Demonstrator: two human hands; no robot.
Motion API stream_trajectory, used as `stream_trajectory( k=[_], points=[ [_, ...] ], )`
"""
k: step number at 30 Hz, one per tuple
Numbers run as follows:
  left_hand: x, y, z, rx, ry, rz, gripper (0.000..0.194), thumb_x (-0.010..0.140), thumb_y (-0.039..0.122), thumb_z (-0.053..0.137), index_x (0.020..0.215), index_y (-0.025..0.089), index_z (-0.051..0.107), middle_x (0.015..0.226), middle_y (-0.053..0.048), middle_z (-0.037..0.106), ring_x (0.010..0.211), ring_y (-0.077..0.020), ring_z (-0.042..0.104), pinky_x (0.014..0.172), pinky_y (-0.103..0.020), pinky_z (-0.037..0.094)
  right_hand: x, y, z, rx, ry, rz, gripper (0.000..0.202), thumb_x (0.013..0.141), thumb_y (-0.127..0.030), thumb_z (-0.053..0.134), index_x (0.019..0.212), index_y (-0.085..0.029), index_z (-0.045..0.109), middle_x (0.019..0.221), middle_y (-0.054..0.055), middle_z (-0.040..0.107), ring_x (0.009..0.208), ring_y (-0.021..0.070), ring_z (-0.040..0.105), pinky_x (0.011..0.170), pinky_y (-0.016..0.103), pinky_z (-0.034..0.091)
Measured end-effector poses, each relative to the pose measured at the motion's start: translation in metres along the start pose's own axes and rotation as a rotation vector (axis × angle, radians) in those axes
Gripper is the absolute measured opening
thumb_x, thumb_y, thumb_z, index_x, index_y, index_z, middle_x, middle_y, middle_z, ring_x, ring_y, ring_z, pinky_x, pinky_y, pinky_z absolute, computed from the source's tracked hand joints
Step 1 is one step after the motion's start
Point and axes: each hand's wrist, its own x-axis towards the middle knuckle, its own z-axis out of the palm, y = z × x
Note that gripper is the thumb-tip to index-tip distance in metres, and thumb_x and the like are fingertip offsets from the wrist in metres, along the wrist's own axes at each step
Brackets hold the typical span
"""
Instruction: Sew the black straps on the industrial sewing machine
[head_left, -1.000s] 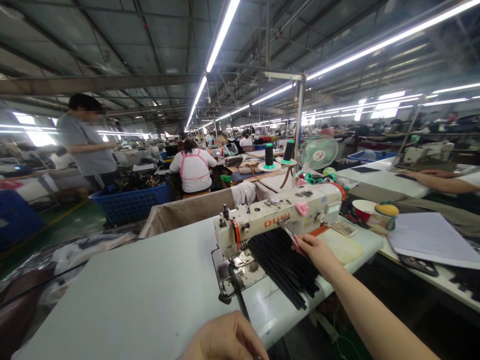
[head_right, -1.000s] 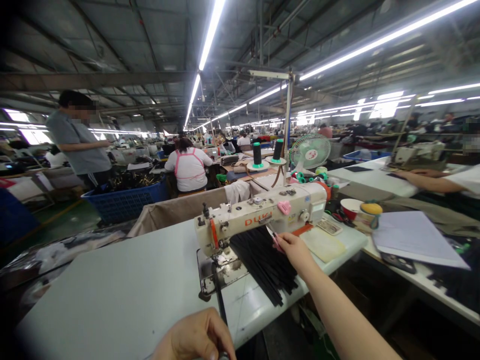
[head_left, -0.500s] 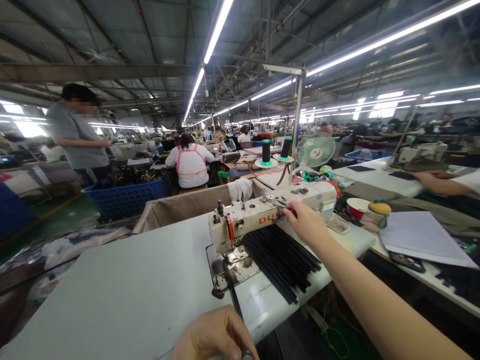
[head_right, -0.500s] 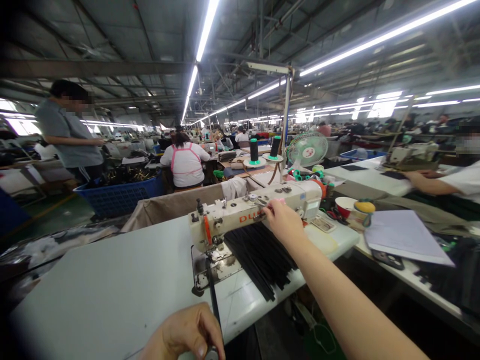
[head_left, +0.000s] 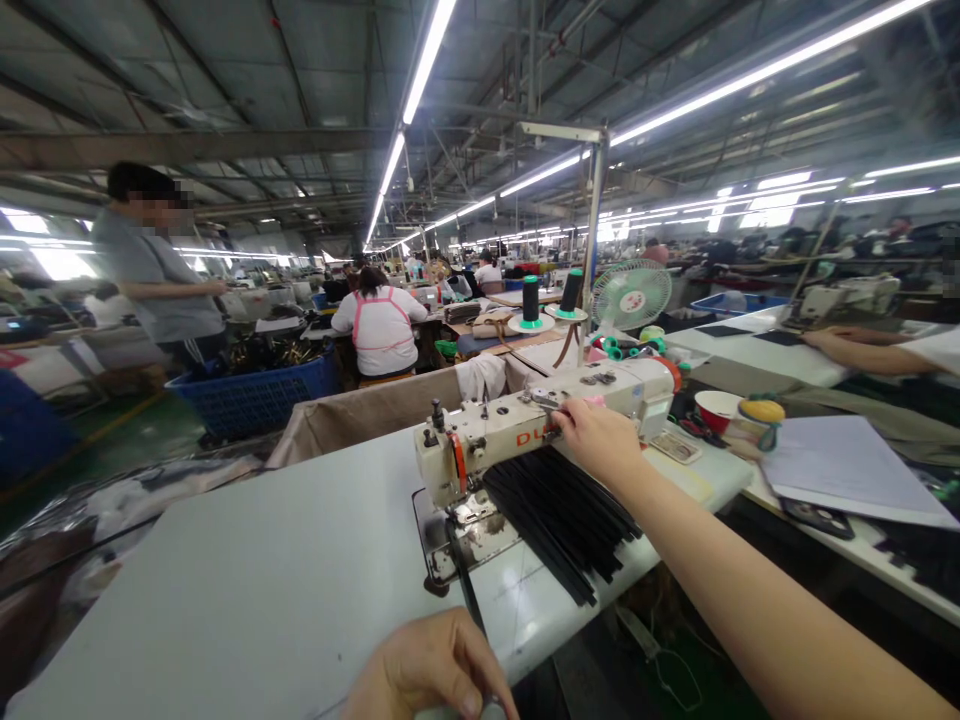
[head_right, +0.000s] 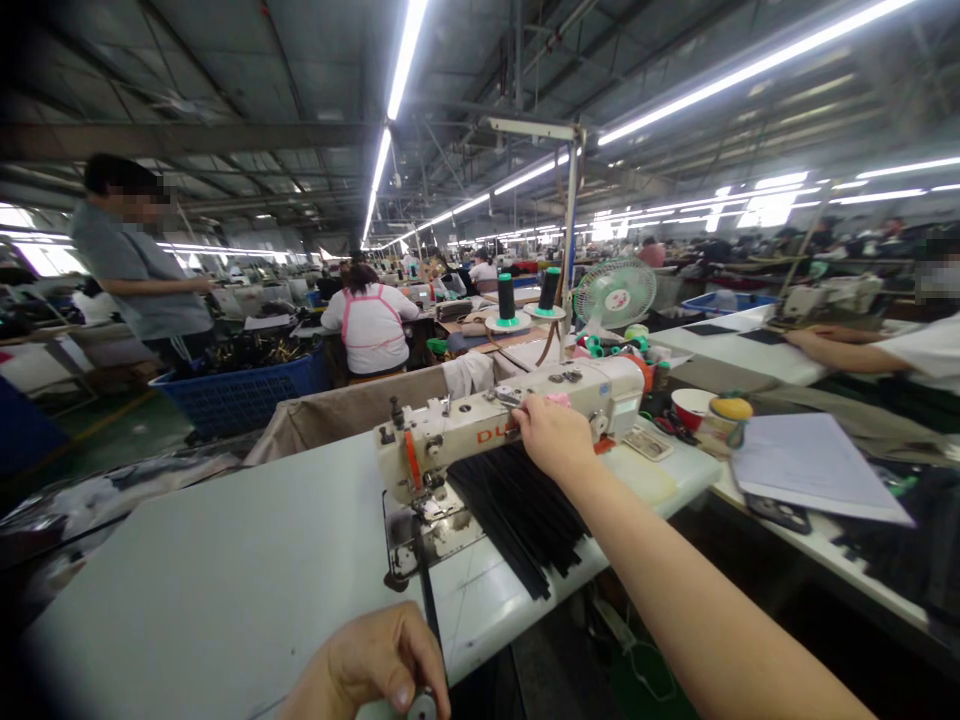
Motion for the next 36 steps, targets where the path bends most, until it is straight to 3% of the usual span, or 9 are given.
stream_trajectory(
  k=[11,17,19,21,24,27,32,36],
  points=[
    [-0.003,-0.007,-0.010,-0.026,0.006,-0.003,0.058,0.057,0.043,0.098,0.098,0.005,0.083,0.090,-0.016,0.081,0.068,-0.0186,0.071,0.072,-0.025,0.056,0.007,-0.002,0.001,0.069,-0.010,0.039,0.035,0.106,-0.037,0.040,0.105,-0.019,0.069,0.101,0.016,0.080,0.096,0.0294,0.073,0.070,0.032,0.040],
    [-0.003,-0.003,-0.003,-0.149,0.004,0.141,0.055,0.062,0.045,0.096,0.095,0.003,0.083,0.087,-0.020,0.080,0.067,-0.0211,0.073,0.065,-0.026,0.057,-0.024,-0.009,-0.003,0.231,-0.056,0.047,0.034,0.106,-0.042,0.039,0.102,-0.022,0.066,0.099,0.010,0.079,0.090,0.0258,0.072,0.067,0.031,0.038],
    [0.000,-0.001,-0.002,-0.208,0.077,0.279,0.050,0.067,0.041,0.095,0.097,0.003,0.083,0.084,-0.019,0.080,0.068,-0.0202,0.073,0.065,-0.025,0.057,-0.045,-0.015,0.000,0.311,-0.111,0.013,0.032,0.105,-0.044,0.041,0.099,-0.025,0.065,0.091,0.004,0.078,0.084,0.0219,0.071,0.066,0.029,0.039],
    [0.004,0.000,-0.004,-0.292,0.232,0.437,0.042,0.071,0.034,0.093,0.101,0.006,0.082,0.086,-0.016,0.080,0.073,-0.0187,0.074,0.070,-0.024,0.059,-0.067,-0.023,0.008,0.446,-0.211,-0.021,0.030,0.102,-0.046,0.043,0.094,-0.026,0.064,0.084,0.000,0.075,0.078,0.0191,0.068,0.066,0.027,0.040],
    [0.009,0.005,-0.011,-0.443,0.507,0.641,0.035,0.077,0.024,0.090,0.108,0.010,0.081,0.097,-0.013,0.080,0.084,-0.0168,0.076,0.080,-0.023,0.060,-0.100,-0.034,0.027,0.696,-0.426,-0.017,0.027,0.096,-0.045,0.048,0.084,-0.024,0.062,0.077,0.000,0.068,0.075,0.0200,0.063,0.067,0.029,0.039],
    [0.010,0.012,-0.017,-0.533,0.664,0.772,0.028,0.083,0.020,0.085,0.109,0.012,0.079,0.103,-0.011,0.079,0.089,-0.0155,0.076,0.083,-0.021,0.061,-0.124,-0.045,0.044,0.764,-0.563,-0.022,0.028,0.092,-0.043,0.051,0.073,-0.024,0.058,0.069,-0.001,0.060,0.071,0.0198,0.059,0.065,0.029,0.037],
    [0.009,0.018,-0.016,-0.575,0.732,0.807,0.020,0.088,0.015,0.077,0.108,0.011,0.077,0.101,-0.010,0.079,0.087,-0.0137,0.075,0.083,-0.021,0.061,-0.144,-0.058,0.059,0.841,-0.733,-0.064,0.029,0.088,-0.042,0.056,0.066,-0.023,0.057,0.061,-0.003,0.050,0.064,0.0169,0.051,0.060,0.028,0.032],
    [0.009,0.019,-0.013,-0.555,0.724,0.800,0.020,0.088,0.017,0.078,0.108,0.012,0.076,0.102,-0.009,0.079,0.089,-0.0134,0.075,0.084,-0.021,0.061,-0.147,-0.064,0.064,0.843,-0.769,-0.070,0.030,0.088,-0.040,0.058,0.064,-0.022,0.057,0.058,-0.004,0.048,0.062,0.0160,0.048,0.059,0.028,0.030]
  ],
)
